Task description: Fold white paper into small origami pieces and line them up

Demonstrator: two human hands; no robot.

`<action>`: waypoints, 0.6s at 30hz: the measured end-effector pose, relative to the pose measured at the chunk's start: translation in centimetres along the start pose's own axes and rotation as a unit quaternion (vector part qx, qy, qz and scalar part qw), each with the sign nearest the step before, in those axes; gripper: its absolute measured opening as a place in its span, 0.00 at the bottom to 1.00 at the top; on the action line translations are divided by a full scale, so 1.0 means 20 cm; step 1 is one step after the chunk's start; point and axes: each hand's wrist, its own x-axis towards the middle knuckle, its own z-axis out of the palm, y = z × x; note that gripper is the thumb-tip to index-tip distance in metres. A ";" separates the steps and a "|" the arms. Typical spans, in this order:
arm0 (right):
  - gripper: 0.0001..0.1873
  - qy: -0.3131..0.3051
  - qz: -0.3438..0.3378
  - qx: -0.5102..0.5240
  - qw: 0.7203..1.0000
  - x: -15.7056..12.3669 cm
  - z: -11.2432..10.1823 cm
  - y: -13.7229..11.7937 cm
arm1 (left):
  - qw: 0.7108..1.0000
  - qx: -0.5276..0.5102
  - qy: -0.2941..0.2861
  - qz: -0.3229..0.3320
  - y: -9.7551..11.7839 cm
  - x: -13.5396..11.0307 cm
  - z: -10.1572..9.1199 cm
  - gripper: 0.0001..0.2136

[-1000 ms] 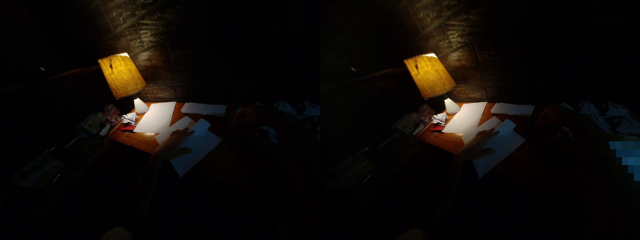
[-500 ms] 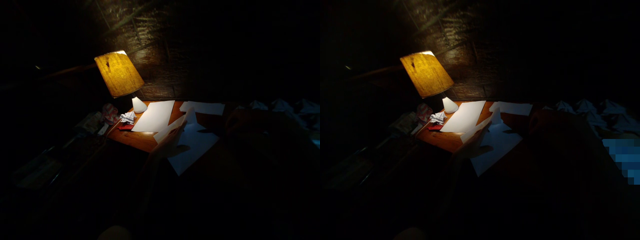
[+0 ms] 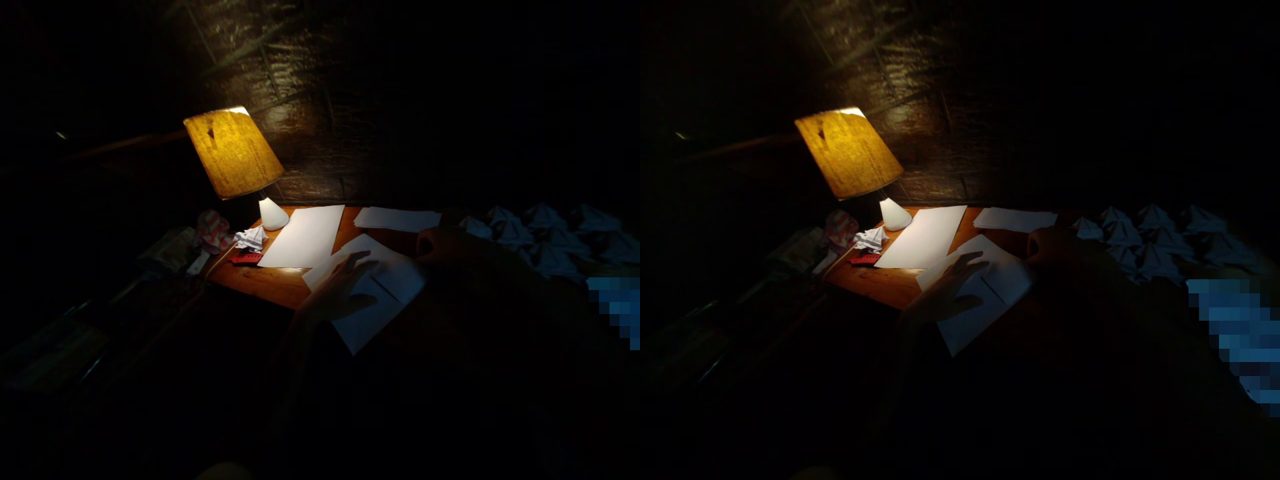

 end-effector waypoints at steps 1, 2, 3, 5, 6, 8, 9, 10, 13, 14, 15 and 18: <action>0.13 -0.003 -0.006 0.004 1.000 0.00 0.00 0.00 | 1.000 0.006 -0.003 0.006 -0.01 0.00 0.00 0.36; 0.12 -0.003 -0.012 0.010 1.000 0.01 0.00 0.00 | 1.000 0.012 -0.007 0.011 -0.02 0.00 0.00 0.34; 0.12 0.000 -0.019 0.016 1.000 0.01 -0.01 0.01 | 1.000 0.017 -0.010 0.013 -0.02 0.00 0.00 0.32; 0.12 0.006 -0.034 0.031 0.999 0.01 -0.01 0.02 | 0.999 0.023 -0.017 0.015 -0.02 0.00 -0.01 0.31; 0.12 0.004 -0.040 0.036 0.999 0.02 -0.01 0.02 | 0.999 0.023 -0.019 0.016 -0.02 0.00 -0.01 0.31; 0.13 -0.012 -0.038 0.037 0.998 0.01 0.00 0.03 | 0.999 0.026 -0.021 0.020 -0.01 0.00 -0.01 0.31; 0.13 -0.021 -0.030 0.033 0.999 0.01 0.00 0.03 | 0.999 0.027 -0.020 0.022 -0.01 0.00 -0.01 0.31; 0.12 -0.027 -0.018 0.026 0.999 0.00 0.00 0.03 | 0.999 0.027 -0.019 0.024 -0.01 -0.01 -0.01 0.31; 0.09 -0.052 0.002 0.023 0.998 -0.02 -0.01 0.02 | 0.999 0.022 -0.011 0.021 -0.01 -0.01 0.01 0.32; 0.08 -0.067 0.000 0.026 0.997 -0.02 -0.02 0.02 | 1.000 0.020 -0.006 0.021 -0.01 -0.02 0.01 0.32; 0.07 -0.082 -0.001 0.028 0.996 -0.03 -0.02 0.01 | 1.000 0.018 -0.001 0.022 -0.01 -0.02 0.02 0.31; 0.05 -0.112 0.004 0.016 0.994 -0.02 -0.04 0.01 | 0.999 0.017 0.010 0.033 -0.02 -0.02 0.03 0.30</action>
